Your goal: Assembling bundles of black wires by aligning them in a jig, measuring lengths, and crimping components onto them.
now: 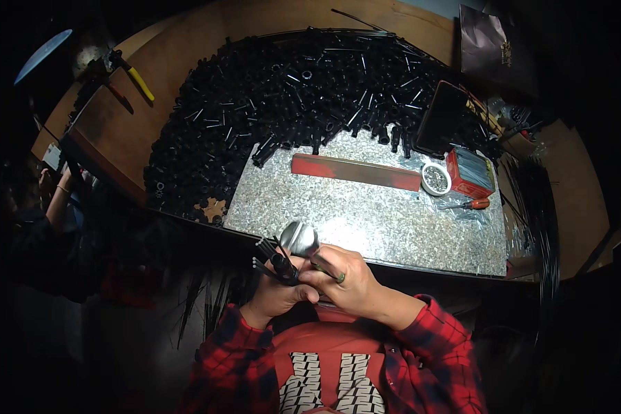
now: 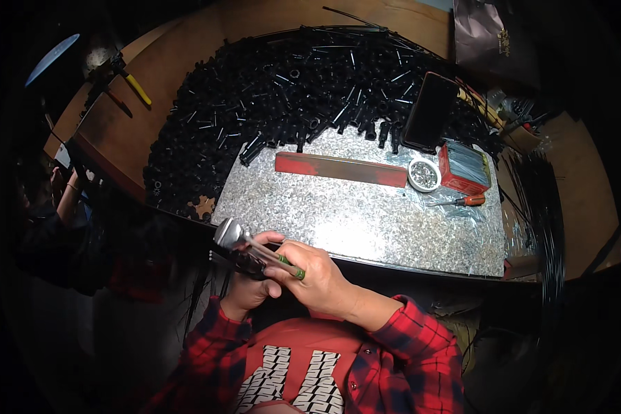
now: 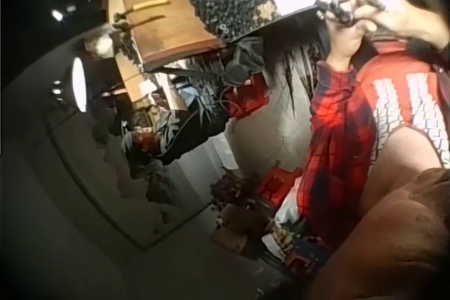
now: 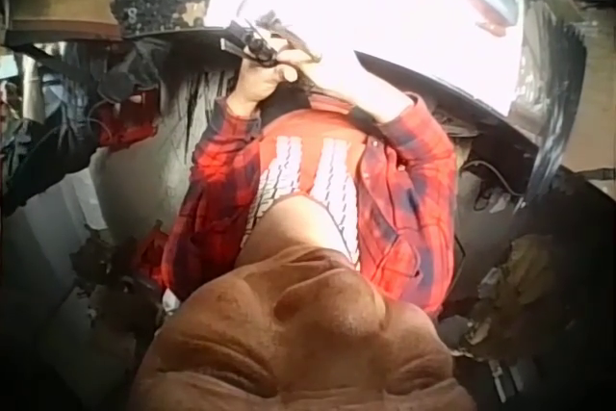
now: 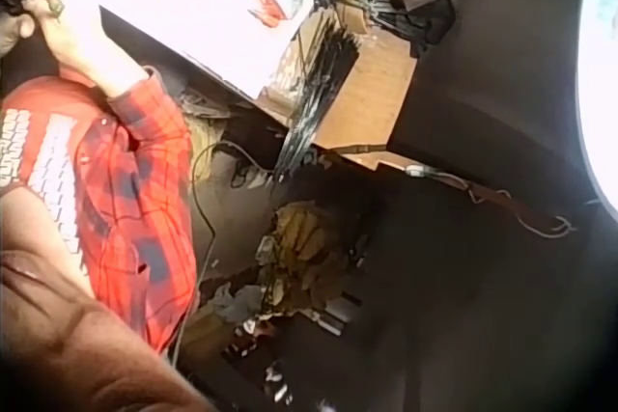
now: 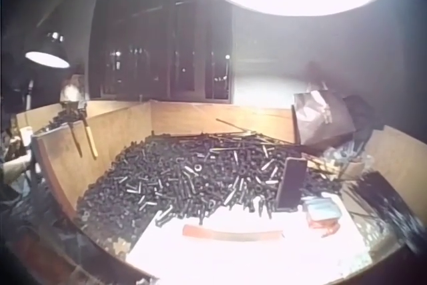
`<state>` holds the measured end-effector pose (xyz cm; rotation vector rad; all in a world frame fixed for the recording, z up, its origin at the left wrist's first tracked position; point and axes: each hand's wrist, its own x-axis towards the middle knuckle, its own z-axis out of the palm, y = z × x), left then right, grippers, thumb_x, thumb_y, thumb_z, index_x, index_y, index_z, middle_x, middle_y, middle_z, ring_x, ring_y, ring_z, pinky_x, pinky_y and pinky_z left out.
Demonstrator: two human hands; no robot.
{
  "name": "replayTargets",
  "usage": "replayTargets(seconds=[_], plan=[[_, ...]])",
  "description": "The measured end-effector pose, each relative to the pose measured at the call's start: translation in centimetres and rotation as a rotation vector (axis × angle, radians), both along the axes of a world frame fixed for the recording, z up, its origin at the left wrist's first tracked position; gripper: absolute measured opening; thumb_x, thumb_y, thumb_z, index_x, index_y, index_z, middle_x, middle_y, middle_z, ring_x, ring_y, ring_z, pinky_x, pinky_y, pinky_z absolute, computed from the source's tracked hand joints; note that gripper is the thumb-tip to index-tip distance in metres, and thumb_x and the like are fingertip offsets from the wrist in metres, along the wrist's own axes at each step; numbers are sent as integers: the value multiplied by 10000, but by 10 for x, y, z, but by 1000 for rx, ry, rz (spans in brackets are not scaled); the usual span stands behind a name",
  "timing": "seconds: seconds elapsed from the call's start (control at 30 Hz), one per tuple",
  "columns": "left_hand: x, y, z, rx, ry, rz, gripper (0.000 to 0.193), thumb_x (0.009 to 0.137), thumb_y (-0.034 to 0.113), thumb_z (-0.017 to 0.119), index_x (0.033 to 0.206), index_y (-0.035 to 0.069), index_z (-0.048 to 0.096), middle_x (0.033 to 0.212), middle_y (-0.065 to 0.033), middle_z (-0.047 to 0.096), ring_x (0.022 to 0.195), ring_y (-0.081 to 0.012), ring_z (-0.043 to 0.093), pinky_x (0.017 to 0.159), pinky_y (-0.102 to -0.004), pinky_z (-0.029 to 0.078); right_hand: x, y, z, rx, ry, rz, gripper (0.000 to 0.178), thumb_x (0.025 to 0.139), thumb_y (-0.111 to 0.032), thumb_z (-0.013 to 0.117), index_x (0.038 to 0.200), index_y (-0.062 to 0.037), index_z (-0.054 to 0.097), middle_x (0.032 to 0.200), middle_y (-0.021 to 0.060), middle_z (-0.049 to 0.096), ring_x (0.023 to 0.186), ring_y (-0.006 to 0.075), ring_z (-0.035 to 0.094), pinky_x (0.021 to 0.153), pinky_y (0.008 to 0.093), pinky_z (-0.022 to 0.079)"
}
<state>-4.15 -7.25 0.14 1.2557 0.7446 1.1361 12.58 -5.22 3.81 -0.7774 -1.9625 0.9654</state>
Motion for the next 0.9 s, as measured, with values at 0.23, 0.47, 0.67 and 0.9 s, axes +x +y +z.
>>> replayTargets(seconds=[0.23,0.47,0.67,0.9], plan=[[-10,-3,1,-126,-82,-106,433,710,127,756,1091,0,593,770,16,666,757,-68,620,899,-304,448,-3,5,-12,269,40,77,186,774,-99,708,853,-33,554,786,101,593,665,277,608,584,343,489],[-11,7,1,39,-15,-49,1176,495,451,878,1386,-26,277,846,-3,648,886,-105,609,826,-233,460,-11,8,-15,61,14,22,284,690,-89,797,809,-26,547,777,108,605,666,236,616,592,326,479],[-24,3,-12,-108,-266,-101,981,586,297,903,1347,-33,379,597,70,475,591,-5,441,638,-176,378,17,-3,11,-290,-234,-12,439,751,-127,765,1088,-8,510,717,-3,480,657,108,473,605,274,418],[-36,3,-25,-33,-146,-16,861,626,341,865,1280,-43,458,603,93,449,588,-23,430,572,-205,364,61,-15,32,181,-482,6,611,698,-11,704,1277,-20,509,743,105,525,629,248,548,581,344,439]])
